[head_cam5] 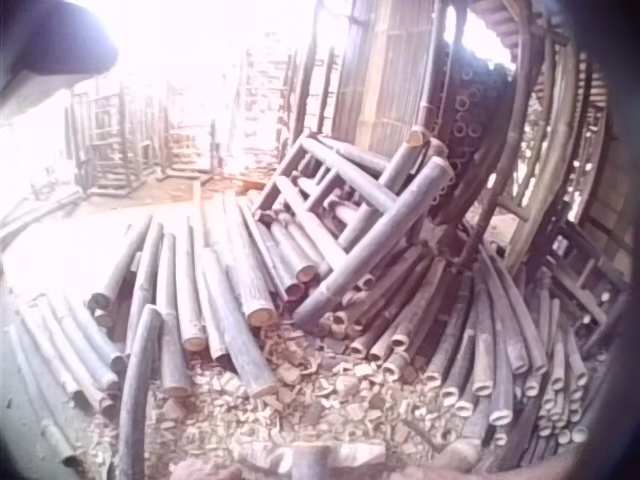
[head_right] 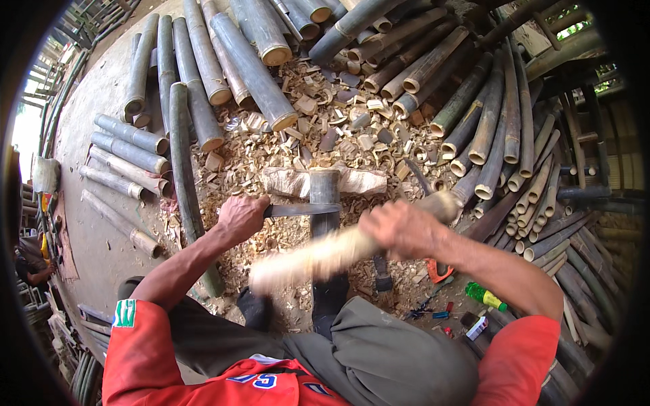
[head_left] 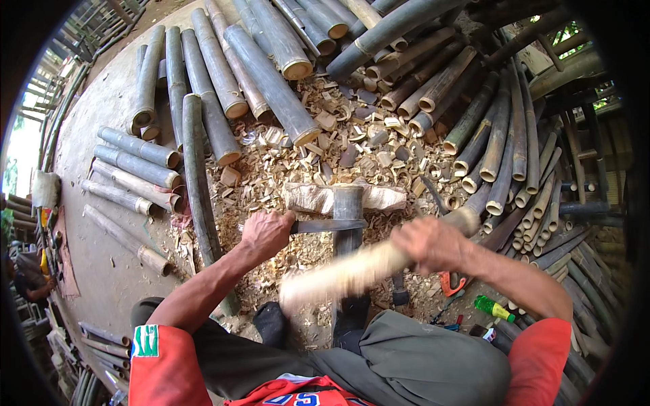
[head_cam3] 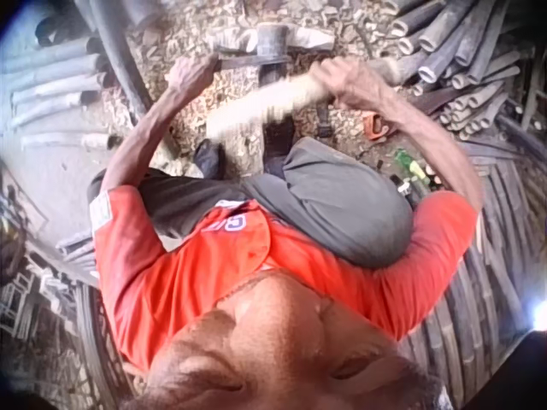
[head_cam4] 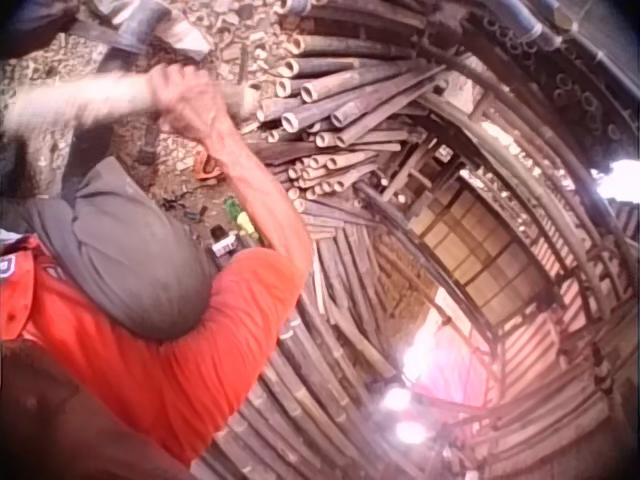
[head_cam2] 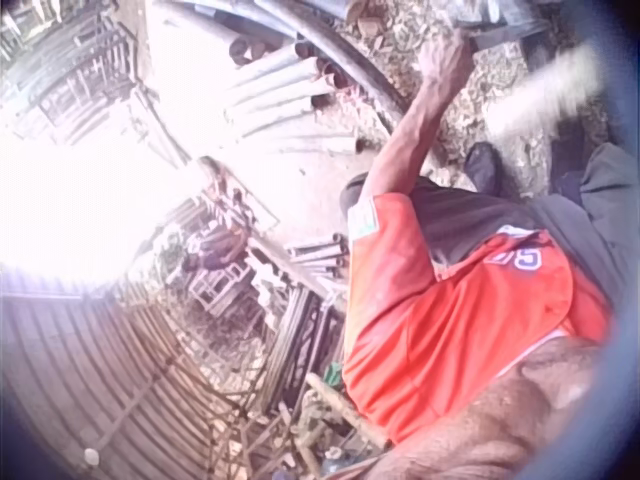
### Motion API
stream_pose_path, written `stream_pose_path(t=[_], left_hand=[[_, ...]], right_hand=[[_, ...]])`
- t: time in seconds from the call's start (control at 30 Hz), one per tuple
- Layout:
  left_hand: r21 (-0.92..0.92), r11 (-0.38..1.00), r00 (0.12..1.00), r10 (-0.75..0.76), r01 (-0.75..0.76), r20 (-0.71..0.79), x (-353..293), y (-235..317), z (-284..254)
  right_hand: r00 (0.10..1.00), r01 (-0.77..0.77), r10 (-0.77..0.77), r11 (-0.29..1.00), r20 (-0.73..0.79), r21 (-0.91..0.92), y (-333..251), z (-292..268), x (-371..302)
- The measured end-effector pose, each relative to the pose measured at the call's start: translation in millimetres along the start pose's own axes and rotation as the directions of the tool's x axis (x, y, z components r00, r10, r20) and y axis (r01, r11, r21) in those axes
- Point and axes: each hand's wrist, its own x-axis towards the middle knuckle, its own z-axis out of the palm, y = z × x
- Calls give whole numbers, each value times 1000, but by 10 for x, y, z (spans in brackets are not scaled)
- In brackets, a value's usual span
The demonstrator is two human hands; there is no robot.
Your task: The person carves a hole and a notch into bamboo segments using a knife and a cleaver, then fits another bamboo segment into the hole to create a joint.
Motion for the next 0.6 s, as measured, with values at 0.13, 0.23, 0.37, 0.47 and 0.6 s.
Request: stream_pose_path(t=[0.13, 0.23, 0.37, 0.47, 0.6], left_hand=[[-40, 998, 999, 45, -44, 5, 106, 144, -67], [-22, 1000, 999, 8, -9, -53, 49, 36, -35], [-11, 999, 998, 34, -35, -53, 75, 111, -76], [-46, 999, 1000, -7, 7, -6, 141, 129, -56], [-38, 999, 1000, -13, 12, -19, 56, 73, -129]], right_hand=[[993, -5, 6, 1000, -115, 13, 463, 67, -147], [960, -207, 239, 956, 143, -207, 245, 20, 29], [940, 281, -297, 953, -168, -109, -61, 112, -22], [999, -3, -1, 997, -55, -73, 567, 170, -44], [987, -79, 89, 994, 135, -78, 13, 14, 41]])
